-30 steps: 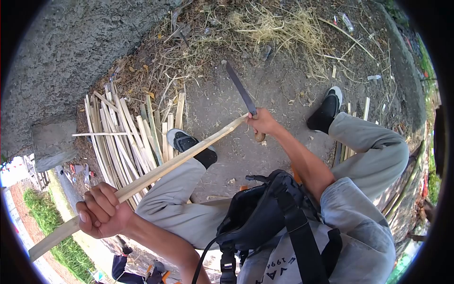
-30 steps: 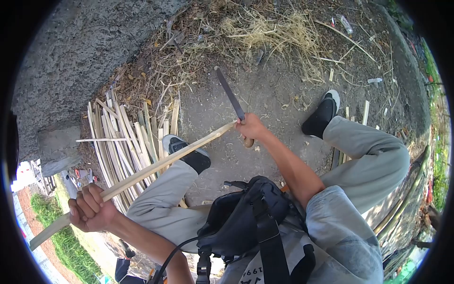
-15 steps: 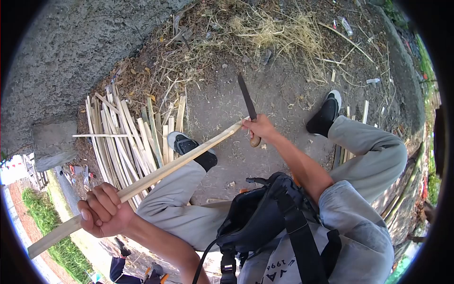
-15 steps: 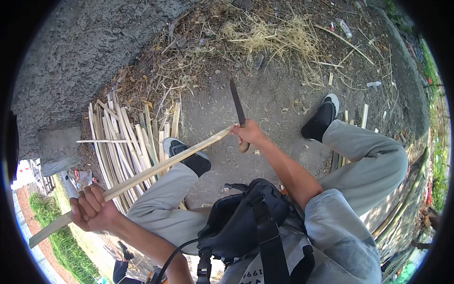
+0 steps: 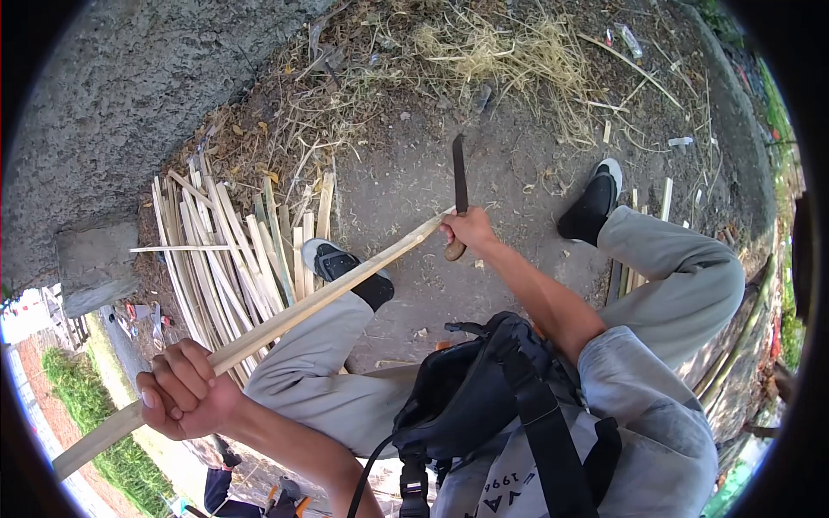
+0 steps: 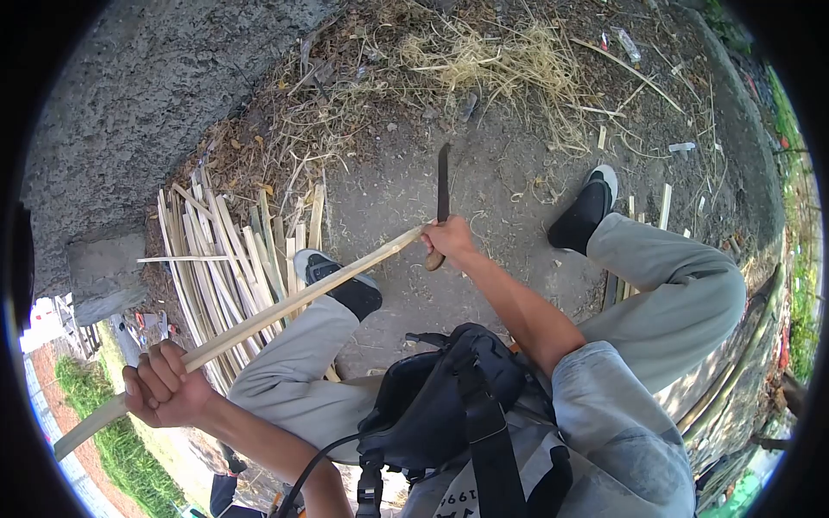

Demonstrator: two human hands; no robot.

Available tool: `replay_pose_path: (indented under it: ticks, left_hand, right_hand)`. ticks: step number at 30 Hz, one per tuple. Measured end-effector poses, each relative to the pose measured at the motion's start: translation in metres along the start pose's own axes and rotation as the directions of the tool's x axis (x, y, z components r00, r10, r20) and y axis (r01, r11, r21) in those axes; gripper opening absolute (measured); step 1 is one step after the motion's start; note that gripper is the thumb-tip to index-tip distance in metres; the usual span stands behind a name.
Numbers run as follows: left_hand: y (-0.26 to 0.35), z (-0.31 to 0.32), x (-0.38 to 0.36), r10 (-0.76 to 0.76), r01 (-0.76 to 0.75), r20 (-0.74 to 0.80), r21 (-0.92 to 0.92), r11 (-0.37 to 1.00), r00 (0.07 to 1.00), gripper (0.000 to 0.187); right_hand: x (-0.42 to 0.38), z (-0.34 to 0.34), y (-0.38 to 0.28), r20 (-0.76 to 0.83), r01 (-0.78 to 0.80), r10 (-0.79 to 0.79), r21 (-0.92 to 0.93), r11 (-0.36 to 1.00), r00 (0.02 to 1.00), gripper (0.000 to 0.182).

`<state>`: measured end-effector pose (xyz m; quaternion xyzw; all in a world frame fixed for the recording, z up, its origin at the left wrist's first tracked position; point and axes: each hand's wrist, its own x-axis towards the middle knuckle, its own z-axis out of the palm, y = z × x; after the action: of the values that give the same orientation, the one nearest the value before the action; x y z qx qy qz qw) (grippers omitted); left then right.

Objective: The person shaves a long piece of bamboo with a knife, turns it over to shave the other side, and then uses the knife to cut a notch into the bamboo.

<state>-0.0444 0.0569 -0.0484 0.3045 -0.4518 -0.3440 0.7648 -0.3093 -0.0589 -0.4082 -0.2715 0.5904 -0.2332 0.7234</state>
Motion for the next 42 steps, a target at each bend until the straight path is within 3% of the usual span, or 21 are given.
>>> replay_pose_path:
  ticks: [5,11,13,18,20,22,23,24,26,29,32,33,35,36,39,42]
  left_hand:
    - [0.001,0.001,-0.002,0.007,-0.007,-0.011,0.001,1.0,1.0,0.04]
    - [0.002,0.005,-0.003,0.019,-0.019,-0.027,0.027,0.999,0.999,0.041]
    - [0.003,0.005,-0.002,0.005,-0.001,-0.055,0.065,0.998,0.998,0.041]
    - [0.001,0.018,0.001,0.0,0.038,-0.309,0.116,0.993,0.951,0.04]
    - [0.002,0.025,0.001,-0.028,0.045,-0.188,0.087,0.995,0.982,0.039]
    - [-0.003,0.014,-0.001,-0.026,0.039,-0.195,0.062,0.997,0.981,0.03]
    - [-0.004,0.007,-0.001,-0.041,0.066,-0.225,0.107,0.992,0.974,0.027]
    - [-0.005,0.008,0.001,-0.081,0.111,-0.342,0.069,0.991,0.936,0.029]
    - [0.004,0.022,-0.001,-0.18,0.217,-0.453,0.033,0.976,0.873,0.03]
    - [0.001,0.035,-0.006,-0.201,0.215,-0.488,-0.029,0.976,0.849,0.029]
    - [0.001,0.05,-0.02,-0.181,0.226,-0.433,0.054,0.973,0.883,0.027]
    - [0.004,0.056,-0.026,-0.177,0.239,-0.416,0.101,0.966,0.892,0.029]
    - [0.0,0.053,-0.025,-0.08,0.09,-0.283,0.021,0.996,0.956,0.028]
    - [-0.004,0.053,-0.027,-0.033,0.028,-0.226,-0.024,0.999,0.974,0.03]
    - [0.001,0.076,-0.032,0.001,0.015,-0.378,0.04,0.999,0.926,0.03]
    - [-0.001,0.082,-0.034,0.064,-0.051,-0.418,0.043,0.998,0.906,0.032]
  right_hand:
    - [-0.001,0.0,0.006,0.01,-0.022,0.022,0.023,1.0,1.0,0.015]
    - [-0.01,-0.003,0.0,-0.103,0.034,-0.024,0.09,0.995,0.994,0.019]
    - [-0.02,-0.006,-0.014,-0.094,0.055,-0.037,0.195,0.979,0.995,0.02]
    - [-0.057,-0.01,-0.054,-0.013,0.085,-0.088,0.433,0.897,0.996,0.021]
    - [-0.066,-0.005,-0.055,0.09,0.017,-0.065,0.453,0.891,0.994,0.026]
    - [-0.055,0.002,-0.048,0.226,-0.12,0.001,0.513,0.85,0.974,0.021]
    - [-0.051,0.0,-0.048,0.377,-0.222,-0.034,0.613,0.758,0.926,0.02]
    - [-0.052,-0.001,-0.056,0.473,-0.256,-0.085,0.608,0.751,0.877,0.018]
    - [-0.07,-0.004,-0.09,0.5,-0.28,-0.127,0.658,0.699,0.857,0.019]
    - [-0.141,-0.022,-0.156,0.252,0.106,-0.298,0.575,0.812,0.921,0.022]
    - [-0.188,-0.053,-0.189,0.055,0.355,-0.448,0.525,0.773,0.893,0.028]
    - [-0.204,-0.065,-0.197,-0.019,0.431,-0.48,0.471,0.77,0.877,0.03]
    - [-0.204,-0.092,-0.204,-0.096,0.599,-0.594,0.22,0.77,0.799,0.031]
    - [-0.212,-0.108,-0.206,-0.154,0.625,-0.616,0.013,0.781,0.773,0.033]
    - [-0.249,-0.141,-0.204,-0.222,0.538,-0.6,-0.284,0.794,0.768,0.036]
    - [-0.232,-0.162,-0.164,-0.273,0.386,-0.654,-0.627,0.677,0.706,0.041]
